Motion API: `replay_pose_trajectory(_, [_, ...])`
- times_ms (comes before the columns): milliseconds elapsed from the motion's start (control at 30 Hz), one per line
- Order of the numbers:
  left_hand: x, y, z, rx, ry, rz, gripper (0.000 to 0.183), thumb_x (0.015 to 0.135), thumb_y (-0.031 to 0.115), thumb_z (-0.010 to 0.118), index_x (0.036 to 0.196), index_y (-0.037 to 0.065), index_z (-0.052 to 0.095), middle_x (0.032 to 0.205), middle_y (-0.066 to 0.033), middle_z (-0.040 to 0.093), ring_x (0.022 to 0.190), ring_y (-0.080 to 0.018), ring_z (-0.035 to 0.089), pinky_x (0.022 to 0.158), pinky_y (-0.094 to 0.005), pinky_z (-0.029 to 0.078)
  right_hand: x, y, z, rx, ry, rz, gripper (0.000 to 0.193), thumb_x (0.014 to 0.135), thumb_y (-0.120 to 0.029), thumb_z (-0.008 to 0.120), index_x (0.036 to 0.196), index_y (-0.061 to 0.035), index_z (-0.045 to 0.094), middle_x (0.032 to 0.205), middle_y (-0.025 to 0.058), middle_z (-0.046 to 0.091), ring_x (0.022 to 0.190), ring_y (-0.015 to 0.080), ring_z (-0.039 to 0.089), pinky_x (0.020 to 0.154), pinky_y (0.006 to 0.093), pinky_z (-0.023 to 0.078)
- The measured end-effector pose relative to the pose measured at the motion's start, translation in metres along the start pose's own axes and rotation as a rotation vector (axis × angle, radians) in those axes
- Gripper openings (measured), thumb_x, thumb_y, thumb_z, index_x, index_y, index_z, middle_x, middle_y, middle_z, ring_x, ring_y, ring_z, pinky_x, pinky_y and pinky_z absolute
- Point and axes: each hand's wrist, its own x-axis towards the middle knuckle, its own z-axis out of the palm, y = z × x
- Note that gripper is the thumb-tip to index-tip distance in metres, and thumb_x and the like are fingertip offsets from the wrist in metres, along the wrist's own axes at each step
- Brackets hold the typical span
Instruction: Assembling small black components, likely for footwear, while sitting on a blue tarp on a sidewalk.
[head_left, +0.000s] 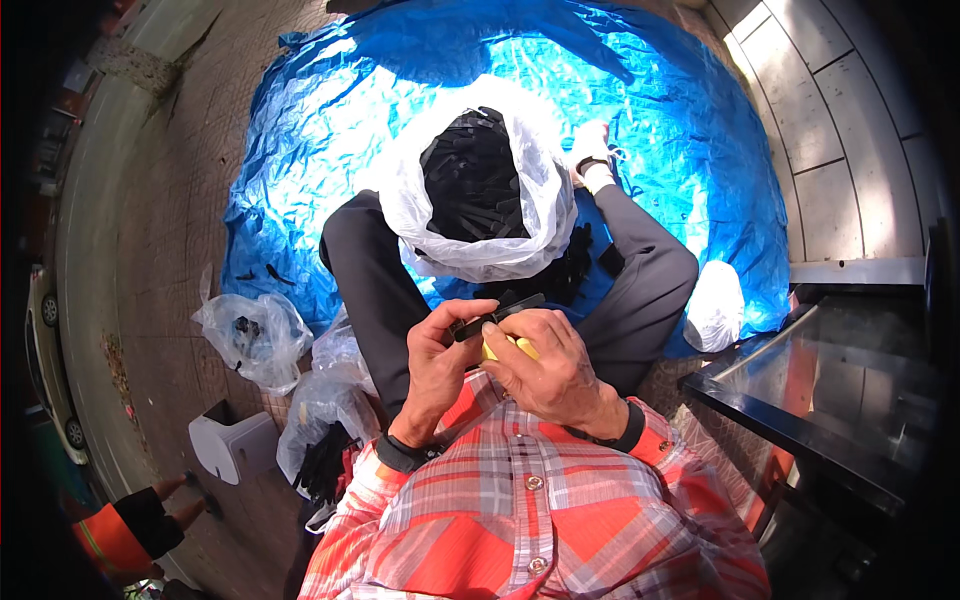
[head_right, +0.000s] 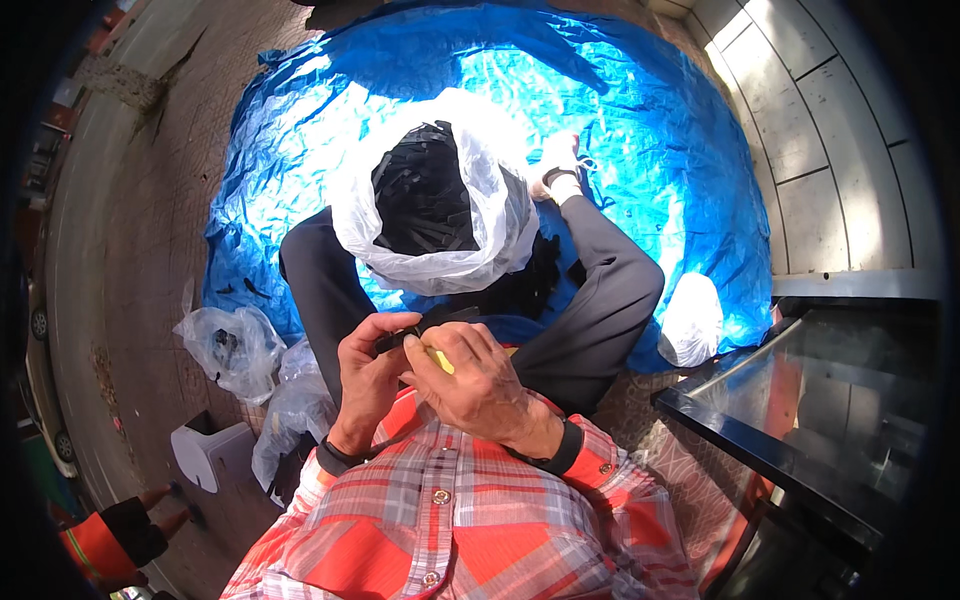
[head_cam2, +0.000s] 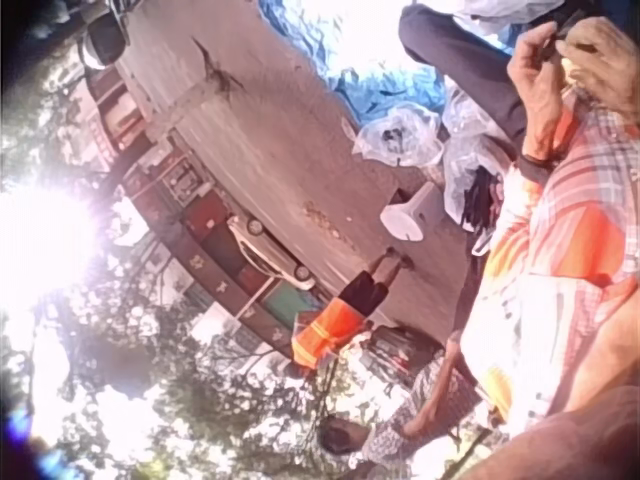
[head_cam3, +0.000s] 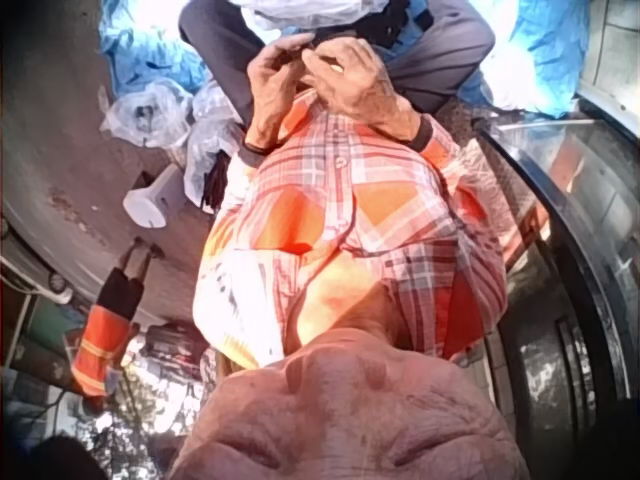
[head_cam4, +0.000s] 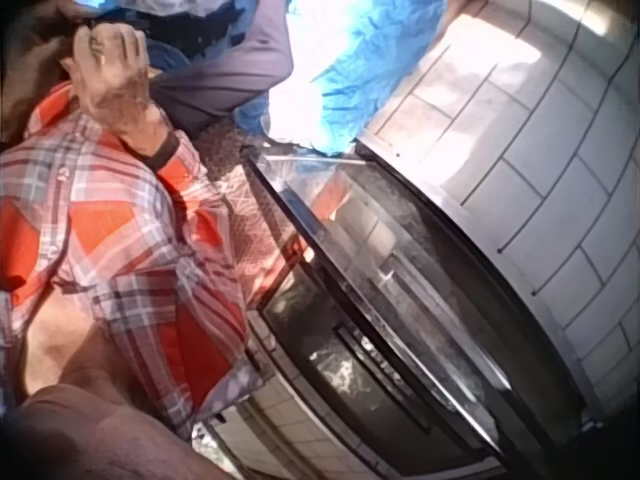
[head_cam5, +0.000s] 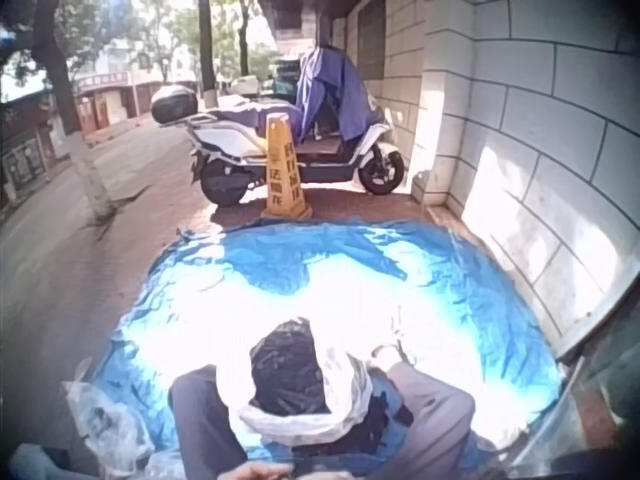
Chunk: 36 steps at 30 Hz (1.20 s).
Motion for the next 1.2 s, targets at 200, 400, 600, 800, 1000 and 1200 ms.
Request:
replay_pose_trajectory(200, [0.001, 0.005, 0.000, -0.078, -0.045, -0.074, 0.019, 0.084, 0.003, 0.057, 0.103, 0.000, 0.056, 0.071, 0.0045, 0.050, 0.059, -0.0017, 0.044, 0.053, -0.0162, 0.037, 0.011, 0.028, -0.003, 0.245, -0.123, 0.261, 0.023, 0.082, -0.022, 0.059, 0.079, -0.0003, 0.054, 0.077, 0.0094, 0.053, 0.080, 0.0258, 0.050, 0.072, 0.0382, 0.039])
replay_pose_trajectory(400, [0.002, 0.003, -0.007, 0.066, -0.128, -0.111, 0.015, 0.084, 0.003, 0.057, 0.099, 0.001, 0.056, 0.084, 0.0007, 0.055, 0.071, -0.0045, 0.050, 0.061, -0.0190, 0.041, 0.006, 0.029, -0.001, 0.548, -0.432, 0.485, 0.031, 0.086, -0.027, 0.056, 0.073, 0.0007, 0.053, 0.068, 0.0065, 0.051, 0.058, 0.0213, 0.048, 0.055, 0.0331, 0.039])
replay_pose_trajectory(600, [0.010, 0.012, -0.019, 0.036, 0.060, 0.014, 0.035, 0.085, 0.012, 0.060, 0.116, 0.000, 0.053, 0.079, 0.0040, 0.049, 0.060, -0.0002, 0.040, 0.049, -0.0152, 0.029, -0.003, 0.044, -0.005, 1.359, -0.483, 0.979, 0.023, 0.088, -0.021, 0.054, 0.090, 0.0012, 0.060, 0.073, 0.0005, 0.055, 0.060, 0.0060, 0.047, 0.058, 0.0205, 0.040])
replay_pose_trajectory(800, [0.011, -0.008, -0.015, -0.131, -0.189, -0.148, 0.044, 0.072, 0.012, 0.073, 0.111, 0.001, 0.054, 0.092, -0.0048, 0.060, 0.081, -0.0123, 0.060, 0.074, -0.0238, 0.048, -0.004, 0.041, 0.010, 1.657, -0.418, 1.033, 0.025, 0.089, -0.022, 0.052, 0.093, 0.0024, 0.059, 0.076, 0.0024, 0.056, 0.066, 0.0074, 0.049, 0.061, 0.0189, 0.039])
replay_pose_trajectory(1000, [0.012, -0.011, -0.017, -0.248, -0.197, -0.118, 0.027, 0.072, 0.005, 0.070, 0.096, 0.001, 0.058, 0.084, -0.0050, 0.062, 0.077, -0.0111, 0.060, 0.071, -0.0235, 0.048, 0.002, 0.041, 0.008, 1.649, -0.452, 1.056, 0.024, 0.089, -0.021, 0.052, 0.088, 0.0017, 0.059, 0.074, 0.0044, 0.056, 0.066, 0.0084, 0.052, 0.060, 0.0202, 0.040])
replay_pose_trajectory(1200, [0.014, -0.001, -0.014, 0.085, -0.183, 0.022, 0.017, 0.070, 0.002, 0.069, 0.084, 0.000, 0.061, 0.079, -0.0033, 0.062, 0.071, -0.0082, 0.057, 0.064, -0.0211, 0.046, -0.005, 0.040, 0.015, 1.571, -0.434, 1.044, 0.024, 0.089, -0.023, 0.055, 0.084, 0.0003, 0.060, 0.070, 0.0030, 0.057, 0.059, 0.0079, 0.052, 0.054, 0.0188, 0.040])
